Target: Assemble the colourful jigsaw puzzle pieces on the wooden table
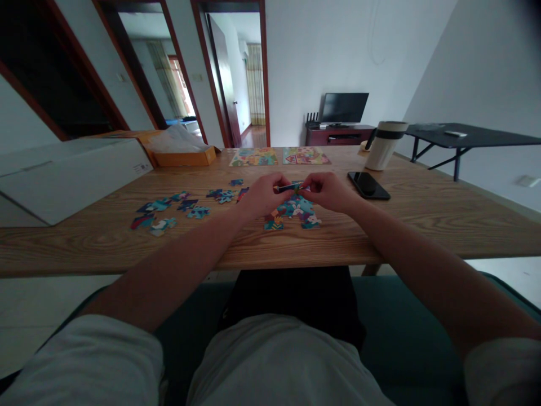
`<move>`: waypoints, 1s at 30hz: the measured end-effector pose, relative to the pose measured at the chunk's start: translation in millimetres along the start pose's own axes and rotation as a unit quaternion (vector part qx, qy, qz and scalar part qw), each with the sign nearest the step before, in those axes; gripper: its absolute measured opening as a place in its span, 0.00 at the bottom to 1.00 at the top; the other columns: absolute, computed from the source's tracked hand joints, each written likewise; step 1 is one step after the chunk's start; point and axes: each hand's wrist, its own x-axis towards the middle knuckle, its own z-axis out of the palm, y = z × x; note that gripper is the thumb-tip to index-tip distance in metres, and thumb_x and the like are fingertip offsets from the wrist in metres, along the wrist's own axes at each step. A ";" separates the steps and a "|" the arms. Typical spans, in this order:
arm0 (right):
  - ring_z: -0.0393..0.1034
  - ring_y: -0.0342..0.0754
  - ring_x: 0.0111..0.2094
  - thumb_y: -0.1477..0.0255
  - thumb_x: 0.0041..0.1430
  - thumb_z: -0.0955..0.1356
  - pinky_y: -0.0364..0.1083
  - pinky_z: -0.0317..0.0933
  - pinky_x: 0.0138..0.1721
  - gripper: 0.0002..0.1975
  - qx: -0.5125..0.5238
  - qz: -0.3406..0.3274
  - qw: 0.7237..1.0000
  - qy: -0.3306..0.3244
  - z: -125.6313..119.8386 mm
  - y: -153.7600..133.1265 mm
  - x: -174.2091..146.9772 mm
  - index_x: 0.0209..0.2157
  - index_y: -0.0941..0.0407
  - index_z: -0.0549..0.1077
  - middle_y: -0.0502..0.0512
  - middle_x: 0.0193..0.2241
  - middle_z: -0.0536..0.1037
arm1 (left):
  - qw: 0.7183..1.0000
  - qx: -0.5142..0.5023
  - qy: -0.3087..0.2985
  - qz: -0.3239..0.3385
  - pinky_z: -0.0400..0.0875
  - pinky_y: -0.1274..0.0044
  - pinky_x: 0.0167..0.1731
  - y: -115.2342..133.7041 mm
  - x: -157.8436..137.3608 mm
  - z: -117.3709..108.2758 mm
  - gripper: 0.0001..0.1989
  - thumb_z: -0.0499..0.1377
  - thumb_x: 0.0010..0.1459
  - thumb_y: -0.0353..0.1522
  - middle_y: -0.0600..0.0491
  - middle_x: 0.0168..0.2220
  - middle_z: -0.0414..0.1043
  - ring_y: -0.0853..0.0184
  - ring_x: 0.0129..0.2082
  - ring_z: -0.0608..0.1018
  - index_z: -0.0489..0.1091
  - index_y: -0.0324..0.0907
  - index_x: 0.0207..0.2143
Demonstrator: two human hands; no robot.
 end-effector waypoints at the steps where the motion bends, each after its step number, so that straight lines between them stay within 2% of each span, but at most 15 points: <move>1: 0.57 0.42 0.21 0.53 0.54 0.72 0.45 0.50 0.24 0.19 0.000 -0.003 1.000 0.003 0.3 0.0 0.1 0.29 0.55 0.74 0.47 0.19 0.67 | 1.000 0.002 0.002 0.002 0.74 0.73 0.40 -0.2 0.0 0.2 0.09 0.65 0.57 0.37 0.51 0.36 0.77 0.66 0.36 0.78 0.72 0.40 0.35; 6: 0.57 0.42 0.21 0.59 0.53 0.72 0.45 0.50 0.23 0.14 0.023 -0.016 1.000 0.011 2.3 1.4 0.6 0.32 0.56 0.76 0.46 0.18 0.66 | 1.000 0.008 0.012 0.007 0.75 0.73 0.38 -0.2 -0.6 1.2 0.08 0.65 0.57 0.36 0.52 0.35 0.77 0.66 0.35 0.79 0.72 0.42 0.34; 12: 0.58 0.42 0.21 0.64 0.53 0.72 0.45 0.50 0.23 0.10 0.035 -0.014 0.999 0.014 3.1 2.4 1.1 0.32 0.56 0.74 0.45 0.19 0.65 | 0.999 0.030 0.010 0.000 0.72 0.76 0.32 3.3 -2.2 0.1 0.10 0.66 0.56 0.37 0.53 0.34 0.76 0.67 0.32 0.79 0.71 0.41 0.33; 20: 0.56 0.42 0.22 0.66 0.52 0.72 0.45 0.49 0.24 0.09 0.009 -0.012 1.000 0.009 1.3 0.4 0.8 0.31 0.56 0.72 0.44 0.19 0.65 | 1.000 0.020 -0.001 0.000 0.68 0.78 0.27 2.4 -3.6 0.2 0.11 0.65 0.56 0.38 0.55 0.31 0.74 0.66 0.31 0.79 0.68 0.42 0.32; 26: 0.56 0.42 0.21 0.66 0.52 0.72 0.45 0.49 0.23 0.08 0.006 -0.018 1.000 0.012 2.3 -0.7 0.7 0.29 0.55 0.72 0.44 0.18 0.65 | 1.000 0.027 0.002 0.016 0.68 0.77 0.28 -2.2 -3.8 1.8 0.11 0.65 0.57 0.39 0.54 0.32 0.74 0.67 0.31 0.78 0.69 0.42 0.33; 30: 0.58 0.42 0.22 0.63 0.53 0.71 0.45 0.51 0.23 0.10 0.036 -0.014 0.999 0.008 0.2 2.5 0.8 0.32 0.56 0.74 0.45 0.19 0.67 | 0.999 0.041 -0.001 0.016 0.70 0.76 0.30 3.4 -2.4 -2.6 0.10 0.65 0.57 0.39 0.53 0.33 0.75 0.67 0.32 0.78 0.71 0.42 0.34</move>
